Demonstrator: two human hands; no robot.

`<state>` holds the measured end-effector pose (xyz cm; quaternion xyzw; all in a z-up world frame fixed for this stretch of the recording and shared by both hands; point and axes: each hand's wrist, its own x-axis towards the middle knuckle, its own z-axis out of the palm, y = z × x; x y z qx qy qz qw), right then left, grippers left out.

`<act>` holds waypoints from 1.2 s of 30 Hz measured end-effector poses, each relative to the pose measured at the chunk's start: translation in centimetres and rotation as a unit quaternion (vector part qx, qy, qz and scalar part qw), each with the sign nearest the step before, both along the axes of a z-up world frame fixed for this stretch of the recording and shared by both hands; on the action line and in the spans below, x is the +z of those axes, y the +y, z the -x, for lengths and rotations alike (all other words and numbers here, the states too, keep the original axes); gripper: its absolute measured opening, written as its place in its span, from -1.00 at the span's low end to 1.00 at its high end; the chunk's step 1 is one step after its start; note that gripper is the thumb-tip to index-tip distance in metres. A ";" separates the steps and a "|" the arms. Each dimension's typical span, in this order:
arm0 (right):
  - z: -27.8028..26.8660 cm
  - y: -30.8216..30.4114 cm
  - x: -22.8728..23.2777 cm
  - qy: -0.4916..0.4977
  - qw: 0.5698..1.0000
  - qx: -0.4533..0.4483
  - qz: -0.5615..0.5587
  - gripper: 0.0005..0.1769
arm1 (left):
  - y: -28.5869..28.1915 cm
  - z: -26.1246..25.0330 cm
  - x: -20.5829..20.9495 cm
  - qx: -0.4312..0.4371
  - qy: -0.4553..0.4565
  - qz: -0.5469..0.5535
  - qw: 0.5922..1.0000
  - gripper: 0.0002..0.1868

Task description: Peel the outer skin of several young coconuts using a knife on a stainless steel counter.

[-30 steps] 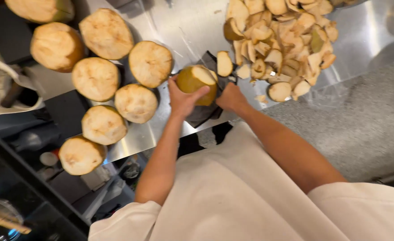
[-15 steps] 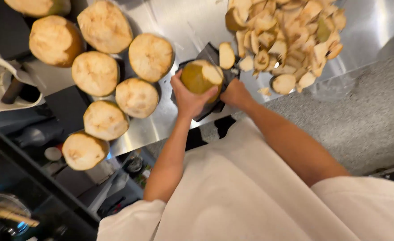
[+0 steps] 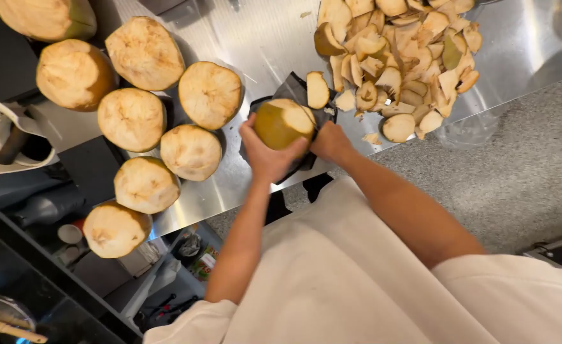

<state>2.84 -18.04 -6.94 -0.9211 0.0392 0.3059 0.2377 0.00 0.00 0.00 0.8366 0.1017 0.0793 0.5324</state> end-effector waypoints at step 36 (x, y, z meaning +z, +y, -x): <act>2.6 -3.3 -0.3 -0.277 0.894 -0.275 -0.222 -0.60 | 5.1 2.8 -3.1 0.080 0.143 0.524 0.836 -0.25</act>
